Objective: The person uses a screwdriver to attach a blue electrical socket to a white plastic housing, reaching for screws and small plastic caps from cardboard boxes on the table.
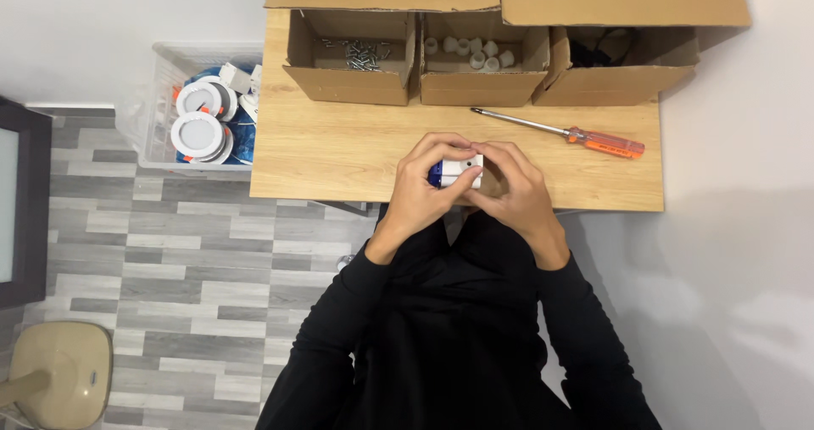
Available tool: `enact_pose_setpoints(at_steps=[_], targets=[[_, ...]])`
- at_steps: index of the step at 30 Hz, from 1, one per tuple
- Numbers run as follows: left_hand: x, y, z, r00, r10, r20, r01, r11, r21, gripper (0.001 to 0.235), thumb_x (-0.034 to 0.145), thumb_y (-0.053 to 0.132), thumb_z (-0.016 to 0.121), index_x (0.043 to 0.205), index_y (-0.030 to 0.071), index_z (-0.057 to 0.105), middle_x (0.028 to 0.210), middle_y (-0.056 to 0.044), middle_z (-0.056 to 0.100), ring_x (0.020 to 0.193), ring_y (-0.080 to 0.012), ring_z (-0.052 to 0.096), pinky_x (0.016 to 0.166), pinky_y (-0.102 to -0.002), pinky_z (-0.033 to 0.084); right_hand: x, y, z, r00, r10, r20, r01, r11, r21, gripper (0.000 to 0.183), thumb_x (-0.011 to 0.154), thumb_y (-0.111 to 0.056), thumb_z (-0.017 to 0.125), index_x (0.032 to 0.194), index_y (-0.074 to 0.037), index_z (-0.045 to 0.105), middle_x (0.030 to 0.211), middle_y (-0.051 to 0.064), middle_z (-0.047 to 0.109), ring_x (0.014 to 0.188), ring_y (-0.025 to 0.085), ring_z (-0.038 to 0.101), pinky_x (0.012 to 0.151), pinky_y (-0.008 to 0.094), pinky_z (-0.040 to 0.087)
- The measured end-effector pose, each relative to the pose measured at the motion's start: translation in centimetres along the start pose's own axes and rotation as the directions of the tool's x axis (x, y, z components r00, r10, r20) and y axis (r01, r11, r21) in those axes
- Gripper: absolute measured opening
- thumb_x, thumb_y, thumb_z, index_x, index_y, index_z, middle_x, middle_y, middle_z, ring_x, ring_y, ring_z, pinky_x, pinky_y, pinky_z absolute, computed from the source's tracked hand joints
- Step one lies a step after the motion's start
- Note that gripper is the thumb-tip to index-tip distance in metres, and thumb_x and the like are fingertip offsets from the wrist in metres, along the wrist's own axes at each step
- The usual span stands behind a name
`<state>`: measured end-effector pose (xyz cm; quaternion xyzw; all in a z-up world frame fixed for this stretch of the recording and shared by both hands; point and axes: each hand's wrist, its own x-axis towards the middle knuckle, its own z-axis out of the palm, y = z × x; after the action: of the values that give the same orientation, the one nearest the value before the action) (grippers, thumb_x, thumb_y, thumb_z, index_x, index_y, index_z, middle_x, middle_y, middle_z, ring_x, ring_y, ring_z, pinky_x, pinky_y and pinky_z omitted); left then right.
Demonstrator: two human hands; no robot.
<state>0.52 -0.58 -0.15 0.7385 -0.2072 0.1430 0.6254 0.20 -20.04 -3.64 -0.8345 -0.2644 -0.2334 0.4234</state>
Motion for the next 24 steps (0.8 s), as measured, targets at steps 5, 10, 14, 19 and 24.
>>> enact_pose_setpoints(at_steps=[5, 10, 14, 19, 24], targets=[[0.6, 0.1, 0.0, 0.999, 0.033, -0.029, -0.032, 0.999, 0.013, 0.034, 0.085, 0.026, 0.097, 0.106, 0.011, 0.074, 0.113, -0.007, 0.076, 0.106, -0.0313, 0.077, 0.094, -0.043, 0.061, -0.3, -0.4, -0.2, 0.999, 0.036, -0.001, -0.036, 0.999, -0.011, 0.063, 0.083, -0.026, 0.101, 0.136, -0.003, 0.074, 0.122, 0.011, 0.076, 0.11, 0.031, 0.077, 0.096, 0.041, 0.062], [0.7, 0.9, -0.9, 0.987, 0.073, 0.14, -0.081, 0.996, 0.047, 0.033, 0.097, 0.012, 0.084, 0.129, 0.01, 0.079, 0.13, -0.01, 0.074, 0.126, -0.0364, 0.071, 0.108, -0.05, 0.058, -0.4, 0.4, 0.0, 0.999, 0.04, -0.003, -0.04, 0.999, -0.028, 0.06, 0.084, -0.026, 0.101, 0.132, -0.001, 0.074, 0.121, 0.015, 0.075, 0.11, 0.036, 0.076, 0.094, 0.044, 0.062], [0.1, -0.3, -1.2, 0.999, 0.03, 0.046, -0.03, 1.0, 0.006, 0.026, 0.091, 0.01, 0.091, 0.114, 0.006, 0.08, 0.123, -0.011, 0.076, 0.122, -0.0366, 0.075, 0.104, -0.046, 0.061, 0.5, -0.4, -0.6, 0.999, 0.05, 0.013, -0.05, 0.999, -0.013, 0.062, 0.082, -0.022, 0.101, 0.135, -0.002, 0.075, 0.123, 0.014, 0.076, 0.111, 0.034, 0.076, 0.095, 0.043, 0.063], [1.1, 1.1, -1.5, 0.987, 0.003, 0.161, -0.007, 1.0, 0.025, 0.038, 0.097, 0.008, 0.083, 0.134, 0.006, 0.074, 0.134, -0.015, 0.07, 0.131, -0.0411, 0.071, 0.11, -0.052, 0.058, 0.4, -0.2, -0.8, 0.999, 0.048, 0.024, -0.048, 0.999, -0.02, 0.065, 0.081, -0.023, 0.102, 0.134, 0.0, 0.074, 0.12, 0.016, 0.075, 0.108, 0.037, 0.076, 0.094, 0.046, 0.063], [0.6, -0.6, -1.5, 0.995, 0.007, 0.101, -0.005, 1.0, -0.024, 0.024, 0.092, 0.008, 0.089, 0.111, 0.007, 0.075, 0.127, -0.014, 0.072, 0.124, -0.0386, 0.073, 0.107, -0.048, 0.059, 0.8, -0.3, -0.9, 0.998, 0.058, 0.025, -0.058, 0.998, 0.006, 0.065, 0.08, -0.023, 0.102, 0.134, 0.0, 0.075, 0.121, 0.015, 0.076, 0.108, 0.035, 0.076, 0.094, 0.044, 0.063]])
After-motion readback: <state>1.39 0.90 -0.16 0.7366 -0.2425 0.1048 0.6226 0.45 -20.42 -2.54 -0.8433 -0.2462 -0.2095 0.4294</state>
